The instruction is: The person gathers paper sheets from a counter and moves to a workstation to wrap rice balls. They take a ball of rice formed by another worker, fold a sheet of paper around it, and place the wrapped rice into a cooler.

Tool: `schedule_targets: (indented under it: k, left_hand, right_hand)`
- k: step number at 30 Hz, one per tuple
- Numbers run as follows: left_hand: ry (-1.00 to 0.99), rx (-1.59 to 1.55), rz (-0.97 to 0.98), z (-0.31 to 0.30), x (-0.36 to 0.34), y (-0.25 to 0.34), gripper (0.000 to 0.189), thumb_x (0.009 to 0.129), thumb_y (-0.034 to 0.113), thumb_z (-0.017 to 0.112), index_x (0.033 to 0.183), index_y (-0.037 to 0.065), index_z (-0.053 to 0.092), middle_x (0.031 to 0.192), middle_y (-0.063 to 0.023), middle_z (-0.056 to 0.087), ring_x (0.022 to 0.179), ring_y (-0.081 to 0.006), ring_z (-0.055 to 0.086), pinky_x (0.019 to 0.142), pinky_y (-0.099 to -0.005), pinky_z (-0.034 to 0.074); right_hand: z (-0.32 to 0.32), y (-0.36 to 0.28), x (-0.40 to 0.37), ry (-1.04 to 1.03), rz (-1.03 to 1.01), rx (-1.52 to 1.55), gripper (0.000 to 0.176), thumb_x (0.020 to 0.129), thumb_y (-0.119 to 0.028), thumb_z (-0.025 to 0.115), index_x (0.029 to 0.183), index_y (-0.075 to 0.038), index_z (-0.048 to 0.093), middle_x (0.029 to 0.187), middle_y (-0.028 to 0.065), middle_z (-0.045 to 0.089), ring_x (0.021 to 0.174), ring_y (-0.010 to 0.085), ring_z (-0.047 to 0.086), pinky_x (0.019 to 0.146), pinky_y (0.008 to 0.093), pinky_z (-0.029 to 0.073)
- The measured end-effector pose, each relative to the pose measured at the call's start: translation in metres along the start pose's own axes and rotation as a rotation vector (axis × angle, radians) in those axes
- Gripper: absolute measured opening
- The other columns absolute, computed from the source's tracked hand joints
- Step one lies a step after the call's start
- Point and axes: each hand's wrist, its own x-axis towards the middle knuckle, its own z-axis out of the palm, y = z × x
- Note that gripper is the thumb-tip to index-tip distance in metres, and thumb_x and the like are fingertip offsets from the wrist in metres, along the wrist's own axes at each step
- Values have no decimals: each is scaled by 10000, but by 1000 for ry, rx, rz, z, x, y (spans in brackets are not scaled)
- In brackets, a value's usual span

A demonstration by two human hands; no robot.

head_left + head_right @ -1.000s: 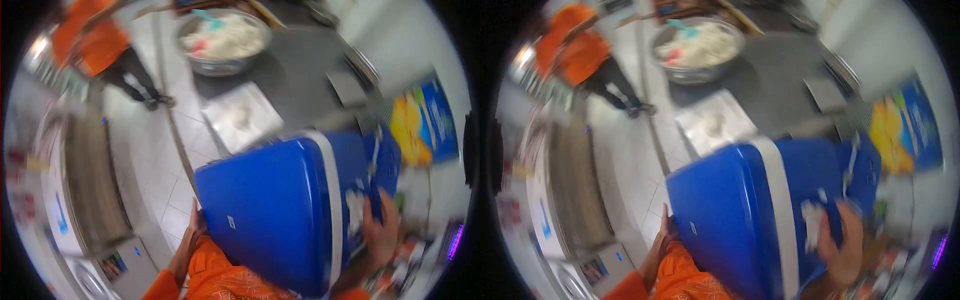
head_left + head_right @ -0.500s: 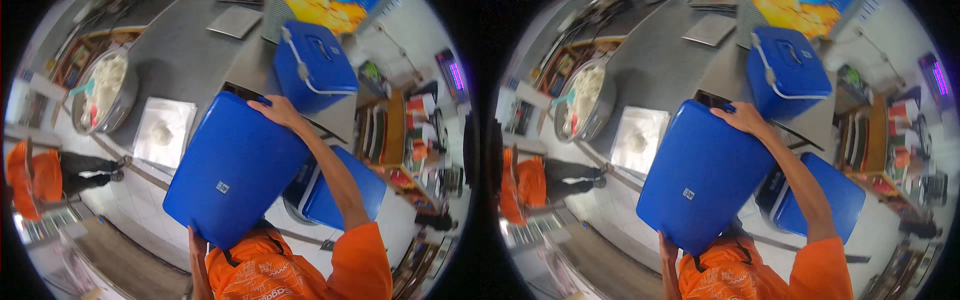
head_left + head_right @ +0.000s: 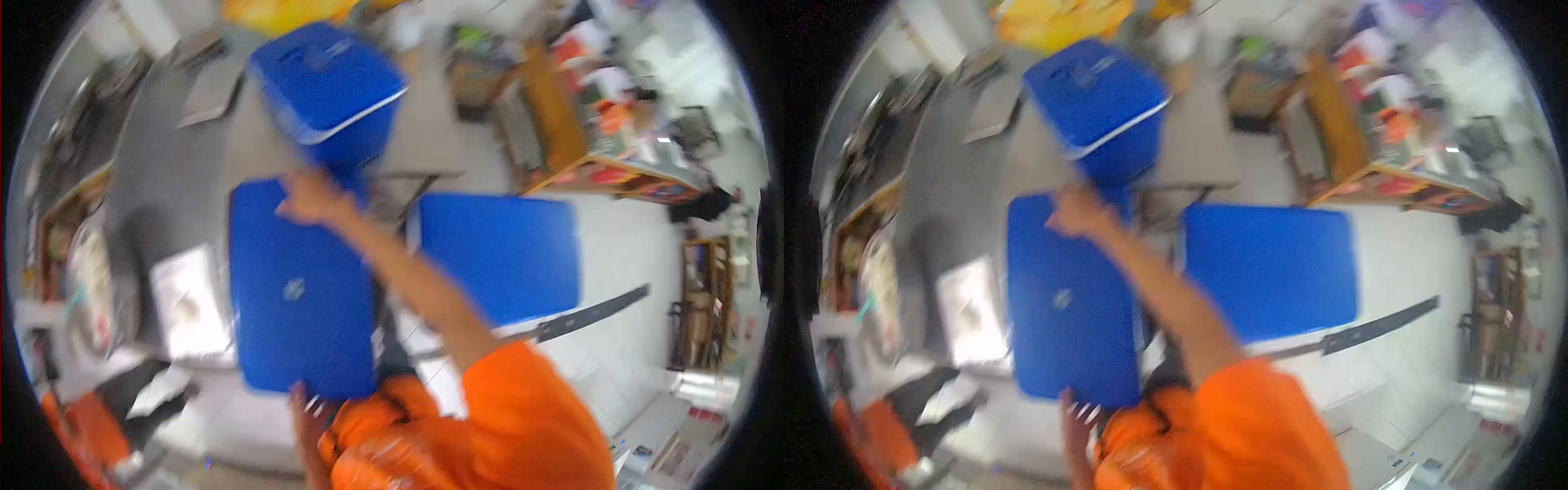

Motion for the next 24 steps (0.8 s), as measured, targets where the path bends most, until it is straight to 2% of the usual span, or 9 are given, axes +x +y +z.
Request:
schedule_targets:
  k: [1, 2, 4, 5, 11, 13, 15, 18, 24]
  left_hand:
    - [-63, 214, 271, -47, 23, -22, 583, 952, 288, 615, 1470, 140, 392, 1412, -95, 486, 1045, -189, 610, 900, -451, 548]
    - [-72, -212, 267, -106, 66, -29, 551, 965, 364, 579, 1452, 155, 428, 1412, -90, 480, 1028, -185, 607, 877, -406, 545]
    - [482, 231, 503, -26, 39, 44, 493, 974, 407, 480, 1210, -23, 534, 1140, -238, 612, 1017, -403, 605, 813, -583, 479]
    - [467, 313, 433, -30, 47, 78, 635, 979, 516, 423, 1387, 29, 424, 1360, -208, 510, 1149, -398, 547, 879, -599, 477]
    - [-84, 628, 417, -61, 131, 159, 726, 1002, 532, 385, 1531, 41, 297, 1554, -167, 348, 1378, -379, 376, 1108, -542, 334]
    - [-579, 404, 304, -75, 199, 146, 729, 1017, 541, 369, 1537, 36, 291, 1563, -149, 339, 1413, -345, 332, 1157, -504, 272]
    - [-530, 486, 344, -88, 239, 129, 738, 1015, 561, 375, 1542, 51, 291, 1572, -139, 316, 1410, -332, 334, 1161, -482, 279]
    - [-479, 384, 192, -20, 118, 149, 746, 1007, 571, 397, 1537, 55, 300, 1563, -154, 317, 1411, -341, 328, 1162, -491, 279]
    - [-453, 292, 195, -6, 45, 197, 711, 1028, 559, 337, 1493, 22, 352, 1504, -180, 380, 1352, -339, 396, 1158, -529, 280]
  right_hand:
    - [28, 14, -7, 112, -38, -22, 579, 791, -361, 762, 1227, -6, 624, 1301, 225, 561, 1263, 423, 483, 1069, 532, 380]
    - [15, -4, -29, 26, 104, 32, 583, 785, -305, 762, 1261, -10, 601, 1336, 247, 530, 1305, 441, 438, 1098, 540, 344]
    - [49, -25, -87, 528, 212, 72, 615, 833, -252, 718, 1342, 1, 482, 1429, 279, 408, 1366, 472, 337, 1133, 541, 299]
    - [55, -36, -117, 618, 289, 67, 623, 870, -280, 688, 1364, 3, 437, 1460, 278, 348, 1373, 470, 317, 1135, 546, 292]
    - [81, -108, -256, 354, 674, -10, 848, 934, -473, 601, 1496, 33, 220, 1468, 341, 295, 1304, 496, 417, 1074, 513, 398]
    - [90, -111, -262, 410, 807, 175, 908, 939, -536, 573, 1506, 53, 177, 1464, 354, 301, 1266, 509, 462, 1040, 498, 444]
    - [83, -119, -259, 336, 808, 184, 1008, 925, -634, 530, 1505, 87, 129, 1442, 371, 342, 1226, 518, 504, 972, 478, 505]
    - [84, -120, -258, 342, 830, 217, 1108, 862, -696, 572, 1524, 62, 109, 1428, 366, 381, 1232, 508, 510, 991, 492, 491]
    - [90, -137, -241, 275, 844, 116, 1153, 835, -771, 527, 1535, 44, 107, 1417, 364, 403, 1196, 512, 543, 1019, 513, 467]
